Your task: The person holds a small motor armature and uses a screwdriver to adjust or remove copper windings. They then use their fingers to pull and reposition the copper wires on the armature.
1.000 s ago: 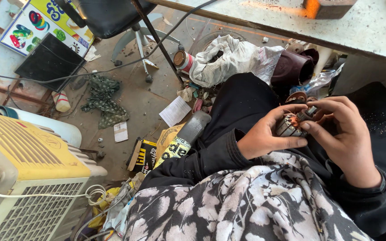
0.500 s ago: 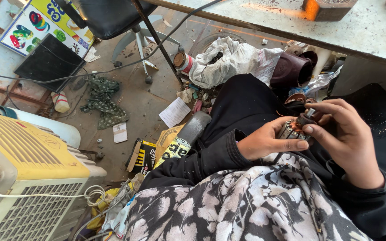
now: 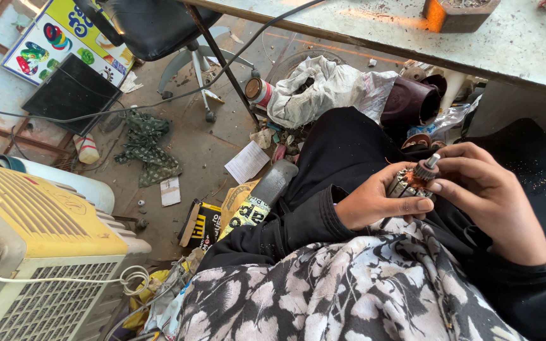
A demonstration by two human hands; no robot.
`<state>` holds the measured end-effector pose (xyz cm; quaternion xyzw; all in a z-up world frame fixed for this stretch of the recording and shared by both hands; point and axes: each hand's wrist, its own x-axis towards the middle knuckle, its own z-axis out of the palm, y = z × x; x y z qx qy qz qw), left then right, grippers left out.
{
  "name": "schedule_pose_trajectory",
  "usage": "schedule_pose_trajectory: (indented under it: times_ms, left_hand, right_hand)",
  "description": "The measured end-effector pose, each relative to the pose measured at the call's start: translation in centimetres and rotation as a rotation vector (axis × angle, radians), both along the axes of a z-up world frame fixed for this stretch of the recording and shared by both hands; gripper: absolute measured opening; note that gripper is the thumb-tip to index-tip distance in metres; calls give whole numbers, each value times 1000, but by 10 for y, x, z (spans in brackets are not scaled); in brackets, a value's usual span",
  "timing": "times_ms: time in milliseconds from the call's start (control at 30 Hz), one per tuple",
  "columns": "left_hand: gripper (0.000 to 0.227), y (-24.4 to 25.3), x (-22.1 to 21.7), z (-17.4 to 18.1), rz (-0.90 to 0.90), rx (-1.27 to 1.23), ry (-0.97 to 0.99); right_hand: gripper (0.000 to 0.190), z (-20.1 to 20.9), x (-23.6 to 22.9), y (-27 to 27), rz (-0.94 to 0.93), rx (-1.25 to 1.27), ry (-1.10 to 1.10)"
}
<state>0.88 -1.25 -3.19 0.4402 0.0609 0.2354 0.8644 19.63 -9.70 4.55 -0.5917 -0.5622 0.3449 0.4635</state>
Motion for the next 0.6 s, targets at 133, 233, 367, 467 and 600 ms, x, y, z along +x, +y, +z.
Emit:
schedule_pose_trajectory:
  times_ms: [133, 233, 367, 467, 600]
  left_hand:
    - [56, 2, -3, 5, -36, 3, 22]
    - [61, 1, -2, 7, -7, 14, 26]
    - [62, 0, -2, 8, 10, 21, 57]
    - [61, 0, -2, 8, 12, 36, 60]
    - [61, -1, -2, 8, 14, 17, 67]
  right_hand:
    - [17, 6, -1, -1, -23, -23, 42]
    - [15, 8, -3, -1, -20, 7, -39]
    - [9, 7, -4, -1, -48, 54, -98]
    - [8, 8, -4, -1, -46, 63, -122]
    - [11, 13, -6, -2, -68, 112, -334]
